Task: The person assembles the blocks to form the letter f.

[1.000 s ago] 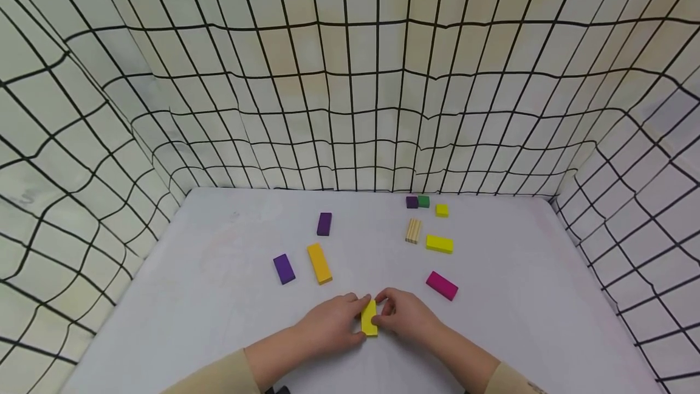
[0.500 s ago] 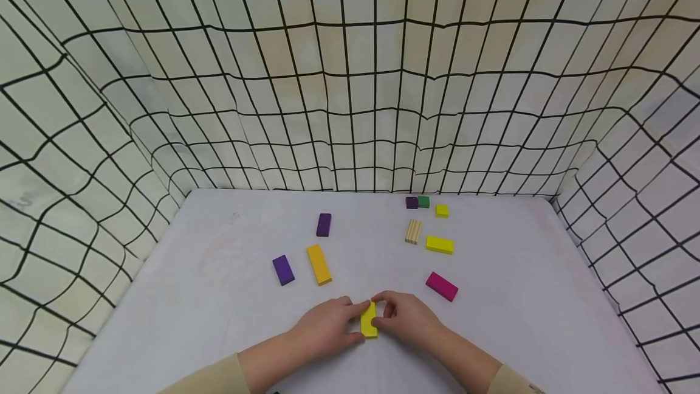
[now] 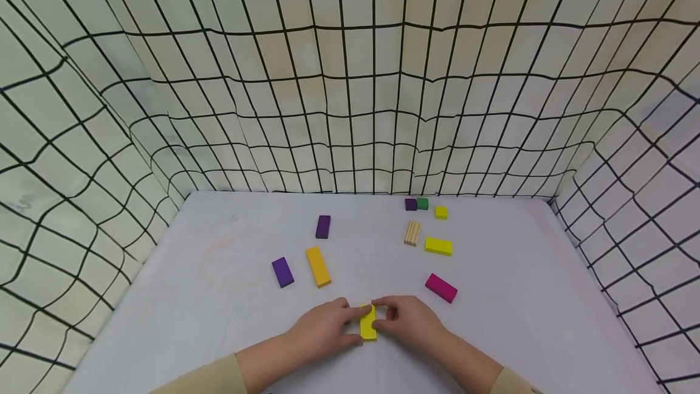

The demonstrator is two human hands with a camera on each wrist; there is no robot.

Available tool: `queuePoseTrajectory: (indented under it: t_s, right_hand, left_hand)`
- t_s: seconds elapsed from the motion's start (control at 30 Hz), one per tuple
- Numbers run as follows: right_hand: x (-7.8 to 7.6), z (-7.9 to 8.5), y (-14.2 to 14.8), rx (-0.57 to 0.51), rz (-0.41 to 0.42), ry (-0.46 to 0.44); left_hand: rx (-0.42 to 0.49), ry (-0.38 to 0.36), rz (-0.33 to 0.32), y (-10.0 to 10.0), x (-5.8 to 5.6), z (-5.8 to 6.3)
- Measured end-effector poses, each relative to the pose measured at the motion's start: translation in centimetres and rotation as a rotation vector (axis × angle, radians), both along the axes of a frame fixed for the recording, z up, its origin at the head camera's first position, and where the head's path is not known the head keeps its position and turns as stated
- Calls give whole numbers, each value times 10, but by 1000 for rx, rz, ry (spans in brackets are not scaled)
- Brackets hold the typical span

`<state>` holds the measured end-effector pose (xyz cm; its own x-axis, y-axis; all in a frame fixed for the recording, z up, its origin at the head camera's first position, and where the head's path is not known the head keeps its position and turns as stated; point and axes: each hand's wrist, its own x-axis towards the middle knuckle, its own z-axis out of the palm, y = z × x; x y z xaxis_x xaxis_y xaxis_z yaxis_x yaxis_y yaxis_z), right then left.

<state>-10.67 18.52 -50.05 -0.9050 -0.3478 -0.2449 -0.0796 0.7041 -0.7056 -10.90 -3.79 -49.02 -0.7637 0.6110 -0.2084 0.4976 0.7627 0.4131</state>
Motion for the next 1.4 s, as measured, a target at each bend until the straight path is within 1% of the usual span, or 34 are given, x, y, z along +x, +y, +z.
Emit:
queuePoseTrajectory:
  t_s: [0.17,0.5,0.73,0.87,1.13,1.4]
  right_hand:
    - [1,-1,0,-2,8,8]
    - [2,-1,0,-12,11,5]
    - [2,0,1,-9,14,3]
    - [1,-2,0,-2,16,-3]
    - [0,-4,1,-2,19,1]
    - [-1,3,6,6,22,35]
  left_hand:
    - [5,1,0,-1,0,-2]
    - [17,-8,5,-1,2,1]
    - [23,-10,-9,-1,1,0]
    - [17,-24,-9,-1,1,1]
    - [20,-28,-7,-2,1,2]
    - [16,-34,-7,-1,2,4]
